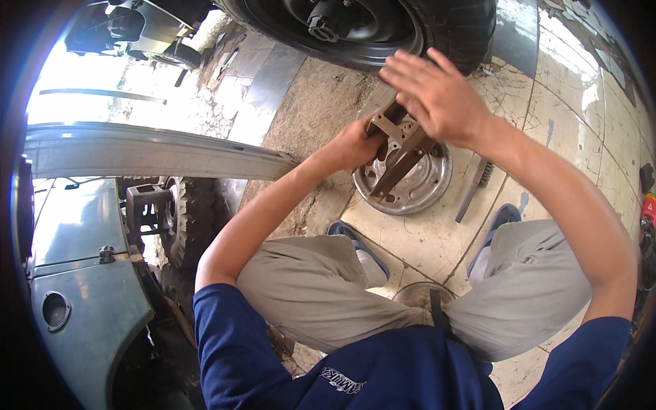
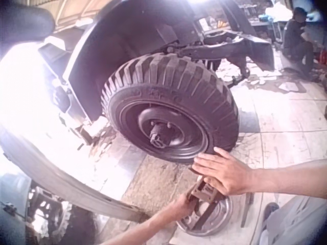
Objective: The person sits on the floor and scrubs a metal brake assembly with a wire brush and sandpaper. They rotate the part to clean different surfaces and edges, then place it on a metal pan.
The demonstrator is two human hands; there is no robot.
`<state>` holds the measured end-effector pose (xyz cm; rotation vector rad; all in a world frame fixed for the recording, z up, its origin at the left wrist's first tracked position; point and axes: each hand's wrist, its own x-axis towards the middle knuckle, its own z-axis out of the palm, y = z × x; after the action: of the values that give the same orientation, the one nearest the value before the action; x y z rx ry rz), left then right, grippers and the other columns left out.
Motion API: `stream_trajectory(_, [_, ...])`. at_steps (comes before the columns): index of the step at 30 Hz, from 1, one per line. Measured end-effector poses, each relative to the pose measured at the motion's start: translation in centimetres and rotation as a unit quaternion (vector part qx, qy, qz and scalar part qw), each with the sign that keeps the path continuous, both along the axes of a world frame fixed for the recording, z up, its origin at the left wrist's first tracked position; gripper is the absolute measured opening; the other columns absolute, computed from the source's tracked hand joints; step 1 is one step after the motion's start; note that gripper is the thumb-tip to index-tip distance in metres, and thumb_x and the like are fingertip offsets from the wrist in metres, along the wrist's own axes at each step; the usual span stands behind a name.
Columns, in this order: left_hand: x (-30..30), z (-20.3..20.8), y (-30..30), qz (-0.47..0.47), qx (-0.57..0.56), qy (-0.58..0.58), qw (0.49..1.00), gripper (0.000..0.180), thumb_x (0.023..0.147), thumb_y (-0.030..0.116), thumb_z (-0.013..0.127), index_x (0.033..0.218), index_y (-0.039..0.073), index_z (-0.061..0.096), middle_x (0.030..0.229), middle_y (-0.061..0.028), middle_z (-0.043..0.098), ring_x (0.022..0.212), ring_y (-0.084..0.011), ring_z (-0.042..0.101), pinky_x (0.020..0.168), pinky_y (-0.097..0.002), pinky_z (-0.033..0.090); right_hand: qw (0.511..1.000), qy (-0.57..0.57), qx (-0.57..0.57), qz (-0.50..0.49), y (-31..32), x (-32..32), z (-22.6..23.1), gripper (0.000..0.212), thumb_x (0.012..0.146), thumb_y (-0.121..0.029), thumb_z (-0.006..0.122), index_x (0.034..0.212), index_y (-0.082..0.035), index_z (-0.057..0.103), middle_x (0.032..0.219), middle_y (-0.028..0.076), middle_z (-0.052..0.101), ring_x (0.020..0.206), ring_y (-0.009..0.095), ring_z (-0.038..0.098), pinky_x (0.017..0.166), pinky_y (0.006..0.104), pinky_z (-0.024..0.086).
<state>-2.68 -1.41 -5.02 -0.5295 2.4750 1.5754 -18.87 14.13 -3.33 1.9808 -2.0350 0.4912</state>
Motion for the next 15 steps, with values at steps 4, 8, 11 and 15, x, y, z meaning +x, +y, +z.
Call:
stream_trajectory(4, [1.1, -3.8, -2.4, -0.144, -0.280, 0.286, 0.905, 0.032, 0.094, 0.009, 0.055, 0.125, 0.007, 0.058, 0.088, -0.0089, 0.069, 0.070, -0.0147, 0.065, 0.062, -0.0328, 0.053, 0.993, -0.003, 0.024, 0.118, -0.5, 4.2, 0.7, 0.048, 0.105, -0.037, 0.037, 0.148, -0.018, 0.045, 0.152, 0.007, 0.046, 0.144, 0.020, 0.037, 0.123, 0.0487, 0.016])
stream_trajectory(8, [-0.6, -1.1, 0.4, -0.060, -0.086, 0.157, 0.982, 0.053, 0.093, 0.010, 0.053, 0.145, 0.015, 0.044, 0.085, -0.0087, 0.069, 0.069, -0.0139, 0.065, 0.064, -0.0323, 0.054, 0.998, 0.035, 0.030, 0.049, 0.5, -0.3, -0.1, 0.048, 0.105, -0.038, 0.034, 0.148, -0.020, 0.045, 0.153, 0.005, 0.043, 0.145, 0.020, 0.035, 0.123, 0.0482, 0.015])
stream_trajectory(11, [-0.5, 0.1, 0.8, 0.010, 0.014, -0.019, 1.000, 0.059, 0.094, 0.010, 0.049, 0.151, 0.020, 0.037, 0.078, -0.0066, 0.068, 0.063, -0.0125, 0.063, 0.060, -0.0308, 0.053, 0.999, 0.023, 0.008, -0.045, 0.7, -2.6, 0.0, 0.048, 0.105, -0.038, 0.034, 0.148, -0.020, 0.044, 0.155, 0.004, 0.041, 0.146, 0.020, 0.034, 0.123, 0.0477, 0.016])
stream_trajectory(15, [-0.3, -1.9, -0.2, 0.049, 0.029, 0.022, 0.998, 0.040, 0.094, 0.007, 0.050, 0.134, 0.010, 0.054, 0.076, -0.0077, 0.068, 0.060, -0.0135, 0.063, 0.056, -0.0314, 0.052, 0.999, 0.001, 0.023, 0.028, 0.3, 1.2, 0.3, 0.049, 0.105, -0.038, 0.034, 0.150, -0.020, 0.042, 0.156, 0.005, 0.040, 0.147, 0.020, 0.031, 0.123, 0.0471, 0.016])
